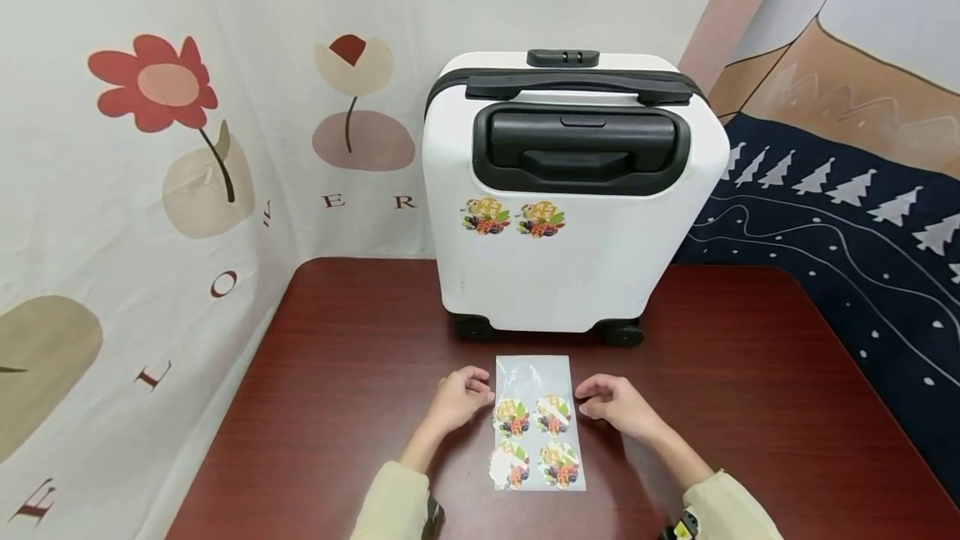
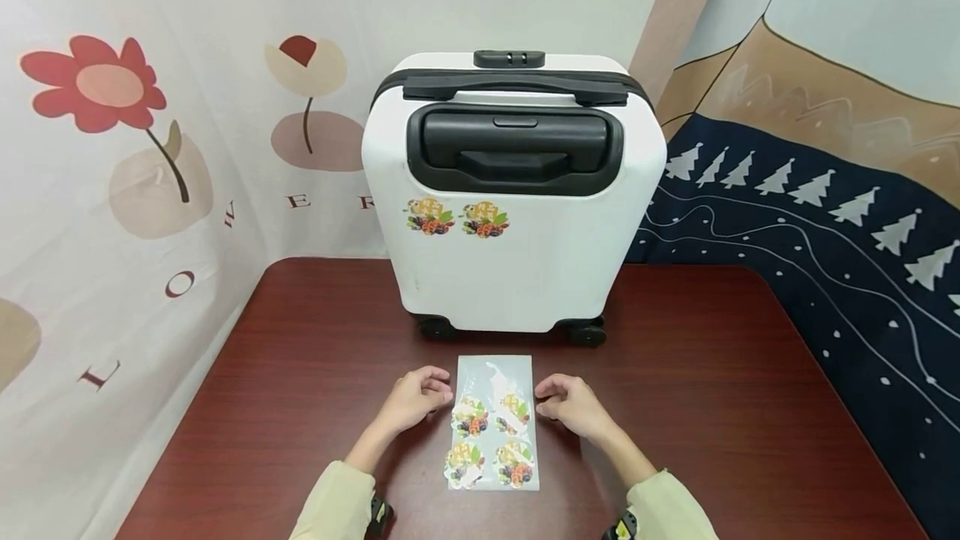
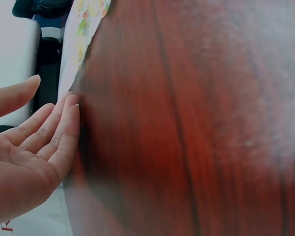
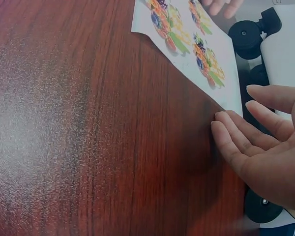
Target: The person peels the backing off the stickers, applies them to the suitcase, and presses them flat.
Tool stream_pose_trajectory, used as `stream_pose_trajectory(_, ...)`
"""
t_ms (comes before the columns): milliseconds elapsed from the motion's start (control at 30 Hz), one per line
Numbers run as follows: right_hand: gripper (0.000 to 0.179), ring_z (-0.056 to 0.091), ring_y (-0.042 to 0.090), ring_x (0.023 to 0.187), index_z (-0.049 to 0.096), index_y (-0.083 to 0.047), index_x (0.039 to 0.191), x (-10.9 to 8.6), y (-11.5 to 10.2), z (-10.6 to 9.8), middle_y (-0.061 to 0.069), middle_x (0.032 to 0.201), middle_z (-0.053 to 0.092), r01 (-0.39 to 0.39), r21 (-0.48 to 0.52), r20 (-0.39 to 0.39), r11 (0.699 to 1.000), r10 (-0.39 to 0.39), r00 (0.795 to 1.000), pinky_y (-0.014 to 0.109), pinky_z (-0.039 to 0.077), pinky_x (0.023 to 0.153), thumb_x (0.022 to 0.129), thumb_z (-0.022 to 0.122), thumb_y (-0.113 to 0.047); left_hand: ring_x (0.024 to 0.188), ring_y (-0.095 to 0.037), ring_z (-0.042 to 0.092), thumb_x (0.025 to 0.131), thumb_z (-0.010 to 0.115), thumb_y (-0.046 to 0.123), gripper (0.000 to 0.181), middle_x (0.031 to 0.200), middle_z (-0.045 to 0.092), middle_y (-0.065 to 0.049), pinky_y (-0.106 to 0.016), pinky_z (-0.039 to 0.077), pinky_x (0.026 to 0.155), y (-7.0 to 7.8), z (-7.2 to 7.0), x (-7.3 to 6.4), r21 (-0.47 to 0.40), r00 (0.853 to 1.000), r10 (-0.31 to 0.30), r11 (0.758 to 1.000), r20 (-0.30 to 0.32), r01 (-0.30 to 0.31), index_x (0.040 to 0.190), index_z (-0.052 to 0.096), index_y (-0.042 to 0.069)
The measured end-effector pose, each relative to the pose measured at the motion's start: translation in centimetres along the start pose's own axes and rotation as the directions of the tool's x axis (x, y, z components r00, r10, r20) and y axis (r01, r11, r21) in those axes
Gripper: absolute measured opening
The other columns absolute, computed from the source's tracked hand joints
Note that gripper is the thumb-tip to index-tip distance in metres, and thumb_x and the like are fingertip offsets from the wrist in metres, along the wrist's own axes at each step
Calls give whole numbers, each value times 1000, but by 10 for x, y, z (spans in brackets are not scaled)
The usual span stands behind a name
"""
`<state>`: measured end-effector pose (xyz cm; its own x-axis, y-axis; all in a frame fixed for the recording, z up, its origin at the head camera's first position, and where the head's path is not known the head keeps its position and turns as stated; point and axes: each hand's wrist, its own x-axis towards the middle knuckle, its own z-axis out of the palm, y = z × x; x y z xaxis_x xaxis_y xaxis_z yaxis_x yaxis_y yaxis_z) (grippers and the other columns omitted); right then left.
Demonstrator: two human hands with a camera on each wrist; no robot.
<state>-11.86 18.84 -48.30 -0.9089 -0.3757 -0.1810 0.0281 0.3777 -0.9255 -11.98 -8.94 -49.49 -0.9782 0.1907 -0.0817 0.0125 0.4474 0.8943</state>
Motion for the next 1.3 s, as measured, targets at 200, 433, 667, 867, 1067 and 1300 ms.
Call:
stream_pose_trajectory(200,24,61,21,83,56,12,102,2,1,0,23,97,61,-11,21,-20,1000,12,1000,30,50,66,80,62,3,77,-23,63,78,66,0,25,84,65,-12,-32,50,69,1,1,1,22,1000,14,1000,-4,-14,101,59,-8)
stream_pose_trajectory(433,27,60,22,86,55,13,105,7,1,1,23,95,62,-36,49,-67,998,39,997,30,50,69,81,62,3,80,-26,62,77,64,-3,32,90,64,-16,-32,50,69,3,3,4,2,1000,30,1000,-8,-30,108,56,-10)
stream_pose_trajectory(667,28,59,21,89,55,12,106,11,0,3,21,100,61,-69,92,-92,993,78,993,29,50,72,81,62,2,81,-27,62,76,63,-6,36,92,63,-18,-31,50,70,1,6,5,-15,999,50,999,4,-50,110,53,-11)
stream_pose_trajectory(867,29,59,22,90,54,13,107,10,0,5,23,102,60,-75,123,-99,990,87,991,29,50,72,81,62,3,81,-27,61,76,63,-6,35,91,63,-17,-30,50,69,3,8,5,-21,999,39,999,9,-39,109,54,-10)
stream_pose_trajectory(1067,29,58,25,92,54,13,107,12,1,7,24,104,59,-67,142,-110,988,83,990,26,49,73,80,62,5,80,-26,62,76,63,-6,35,92,63,-17,-28,50,64,4,8,5,-42,1000,23,999,11,-23,110,54,-8)
stream_pose_trajectory(1300,34,60,28,93,48,17,111,11,2,6,29,108,55,-42,222,-88,974,63,994,28,50,73,80,59,8,71,-21,60,73,65,-8,37,95,63,-17,-26,48,60,3,10,6,-40,1000,12,999,-12,-12,109,56,-6)
